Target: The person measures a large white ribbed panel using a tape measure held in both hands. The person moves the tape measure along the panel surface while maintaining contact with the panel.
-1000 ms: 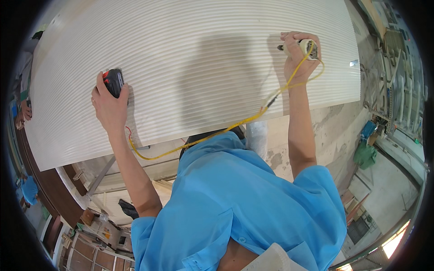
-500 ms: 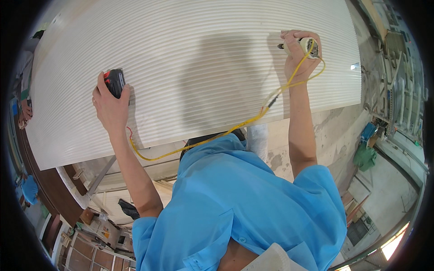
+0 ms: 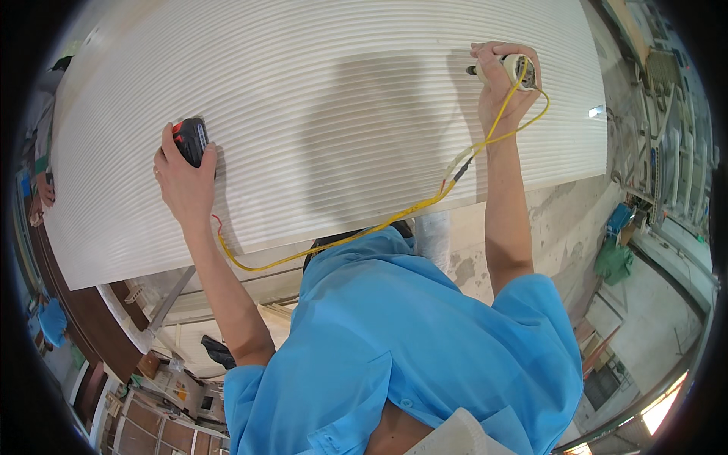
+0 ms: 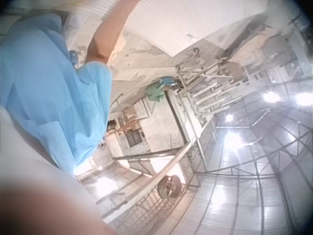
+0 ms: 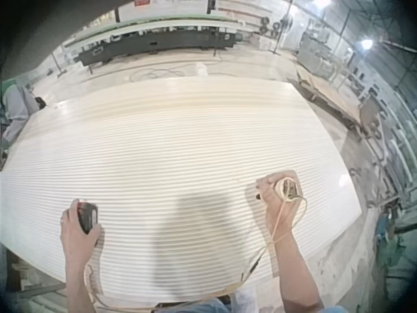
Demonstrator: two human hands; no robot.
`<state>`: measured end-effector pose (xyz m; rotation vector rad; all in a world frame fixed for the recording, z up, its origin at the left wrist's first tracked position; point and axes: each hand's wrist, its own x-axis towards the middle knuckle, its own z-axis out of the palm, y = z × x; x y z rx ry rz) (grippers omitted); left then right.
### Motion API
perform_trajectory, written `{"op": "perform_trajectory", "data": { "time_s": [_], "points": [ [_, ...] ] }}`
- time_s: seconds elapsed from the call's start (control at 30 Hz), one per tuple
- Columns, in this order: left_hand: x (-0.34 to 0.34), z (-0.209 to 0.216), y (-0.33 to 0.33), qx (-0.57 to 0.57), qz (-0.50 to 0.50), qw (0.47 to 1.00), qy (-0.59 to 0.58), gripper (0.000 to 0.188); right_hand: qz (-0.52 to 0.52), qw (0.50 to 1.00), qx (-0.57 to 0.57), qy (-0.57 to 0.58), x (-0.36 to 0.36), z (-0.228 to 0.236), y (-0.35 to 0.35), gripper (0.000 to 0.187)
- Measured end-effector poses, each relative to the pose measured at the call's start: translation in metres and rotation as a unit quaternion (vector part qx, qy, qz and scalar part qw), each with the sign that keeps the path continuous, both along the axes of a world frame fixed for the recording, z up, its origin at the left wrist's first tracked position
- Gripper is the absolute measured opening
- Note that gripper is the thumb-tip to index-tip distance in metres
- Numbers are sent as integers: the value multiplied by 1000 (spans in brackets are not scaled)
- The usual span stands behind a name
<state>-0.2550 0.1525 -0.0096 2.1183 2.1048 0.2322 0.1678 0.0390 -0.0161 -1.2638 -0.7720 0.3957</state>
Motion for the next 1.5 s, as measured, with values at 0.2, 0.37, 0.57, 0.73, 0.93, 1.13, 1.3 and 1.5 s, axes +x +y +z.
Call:
{"op": "perform_trajectory", "data": {
  "time_s": [0.2,0.37,0.57,0.73,0.93,1.13,1.3,1.5],
  "points": [
    [3,0,4,7,-2,1000,5,83,-15,997,-79,-8,-7,-5,4,17],
    [3,-2,9,7,-6,1000,3,84,-4,1000,8,-6,0,0,5,17],
    [7,-2,17,4,-7,1000,4,84,-17,997,-77,-8,0,-4,13,18],
    [11,-2,24,-5,-5,1000,9,84,-9,995,-100,-24,1,-9,14,16],
    [12,-3,29,-3,-7,1000,12,84,-3,994,-108,-21,-1,-9,14,13],
    [13,-3,31,-2,-11,1000,1,85,-9,999,-44,-29,6,-2,17,12],
    [15,-3,33,9,-19,1000,6,83,-10,996,-80,-23,3,-7,23,15],
    [14,-4,34,1,-11,1000,0,84,-16,999,-44,-3,6,-4,25,15]
  ]
}}
